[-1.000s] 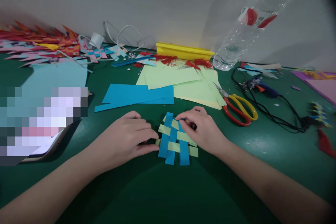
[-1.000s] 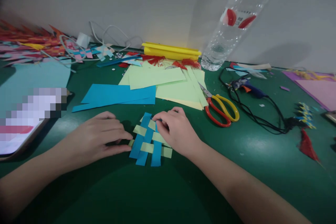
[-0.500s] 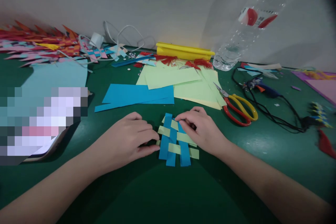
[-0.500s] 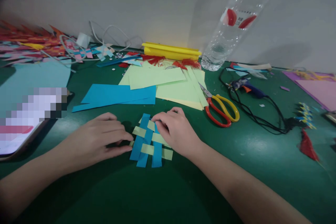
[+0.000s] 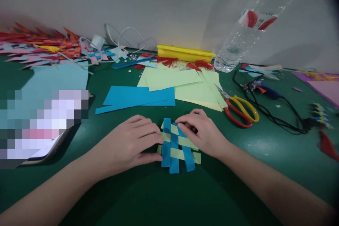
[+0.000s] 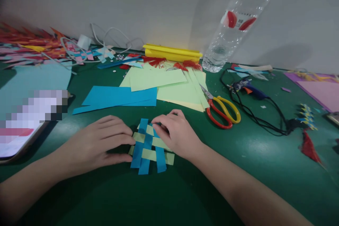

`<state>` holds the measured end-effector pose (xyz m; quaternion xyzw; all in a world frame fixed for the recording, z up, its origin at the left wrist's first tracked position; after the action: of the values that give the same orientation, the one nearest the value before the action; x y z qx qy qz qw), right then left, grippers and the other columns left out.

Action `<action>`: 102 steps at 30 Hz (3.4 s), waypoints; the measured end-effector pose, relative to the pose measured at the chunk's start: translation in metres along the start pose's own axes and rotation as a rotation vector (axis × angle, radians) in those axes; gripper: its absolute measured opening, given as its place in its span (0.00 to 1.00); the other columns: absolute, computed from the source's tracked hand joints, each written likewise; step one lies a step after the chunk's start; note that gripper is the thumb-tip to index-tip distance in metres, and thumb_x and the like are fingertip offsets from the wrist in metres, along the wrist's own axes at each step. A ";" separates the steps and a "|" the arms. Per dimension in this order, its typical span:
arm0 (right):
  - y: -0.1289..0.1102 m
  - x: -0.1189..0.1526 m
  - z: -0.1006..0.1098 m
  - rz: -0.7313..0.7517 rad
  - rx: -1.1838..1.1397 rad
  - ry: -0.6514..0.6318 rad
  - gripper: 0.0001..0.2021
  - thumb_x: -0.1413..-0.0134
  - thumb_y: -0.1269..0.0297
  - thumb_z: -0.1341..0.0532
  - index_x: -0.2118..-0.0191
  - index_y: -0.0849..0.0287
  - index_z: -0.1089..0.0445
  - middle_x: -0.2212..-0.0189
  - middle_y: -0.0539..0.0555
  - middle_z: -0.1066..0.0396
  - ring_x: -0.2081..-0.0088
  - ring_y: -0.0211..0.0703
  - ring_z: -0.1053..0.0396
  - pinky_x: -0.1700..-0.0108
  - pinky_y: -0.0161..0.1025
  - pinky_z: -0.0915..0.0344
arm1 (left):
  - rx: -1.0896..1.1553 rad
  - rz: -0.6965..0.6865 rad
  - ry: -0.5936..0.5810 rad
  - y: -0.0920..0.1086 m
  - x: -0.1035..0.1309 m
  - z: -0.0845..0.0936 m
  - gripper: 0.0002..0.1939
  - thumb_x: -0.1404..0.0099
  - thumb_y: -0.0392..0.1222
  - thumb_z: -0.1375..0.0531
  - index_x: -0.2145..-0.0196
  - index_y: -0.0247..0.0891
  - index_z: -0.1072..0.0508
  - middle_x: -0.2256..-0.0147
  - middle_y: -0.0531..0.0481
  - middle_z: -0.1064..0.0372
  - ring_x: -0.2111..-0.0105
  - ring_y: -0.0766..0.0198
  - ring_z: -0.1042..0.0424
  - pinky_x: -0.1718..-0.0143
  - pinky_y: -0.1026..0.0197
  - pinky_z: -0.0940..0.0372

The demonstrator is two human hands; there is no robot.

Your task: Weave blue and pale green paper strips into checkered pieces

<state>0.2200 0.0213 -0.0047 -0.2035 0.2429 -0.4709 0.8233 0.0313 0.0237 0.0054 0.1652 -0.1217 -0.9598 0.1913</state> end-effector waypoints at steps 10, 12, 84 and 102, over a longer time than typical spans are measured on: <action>-0.001 0.002 0.005 0.024 0.072 0.160 0.10 0.39 0.65 0.47 0.56 0.60 0.33 0.74 0.50 0.32 0.70 0.38 0.36 0.55 0.44 0.40 | 0.025 -0.011 -0.044 0.003 0.001 -0.002 0.20 0.41 0.52 0.37 0.55 0.41 0.34 0.53 0.49 0.33 0.51 0.57 0.37 0.48 0.54 0.45; -0.008 0.004 0.009 0.155 0.087 0.255 0.08 0.42 0.67 0.44 0.58 0.60 0.33 0.68 0.53 0.30 0.64 0.40 0.34 0.54 0.44 0.39 | 0.025 -0.012 -0.055 0.004 0.001 -0.003 0.22 0.42 0.53 0.37 0.54 0.41 0.34 0.52 0.48 0.33 0.49 0.56 0.38 0.47 0.54 0.45; -0.008 0.003 0.006 0.183 -0.618 -0.060 0.30 0.40 0.41 0.56 0.47 0.60 0.37 0.48 0.62 0.35 0.46 0.49 0.37 0.45 0.49 0.40 | 0.289 0.350 0.254 -0.007 0.003 0.013 0.06 0.34 0.39 0.45 0.61 0.42 0.29 0.64 0.53 0.27 0.65 0.66 0.28 0.65 0.66 0.34; -0.010 0.003 0.000 0.212 -0.557 -0.164 0.36 0.55 0.38 0.40 0.44 0.56 0.41 0.47 0.59 0.37 0.47 0.50 0.37 0.46 0.46 0.38 | 0.102 0.483 0.431 -0.008 0.010 0.023 0.05 0.35 0.42 0.44 0.66 0.39 0.34 0.70 0.52 0.33 0.73 0.68 0.33 0.78 0.68 0.38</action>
<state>0.2143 0.0141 0.0008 -0.4320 0.3153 -0.2799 0.7973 0.0114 0.0307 0.0212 0.3402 -0.1621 -0.8225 0.4261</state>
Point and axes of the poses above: each hand's wrist, its own x-axis away from the middle knuckle, its own z-axis out of the back of the hand, y = z × x, the point moved 4 cm from there along -x, towards the middle knuckle
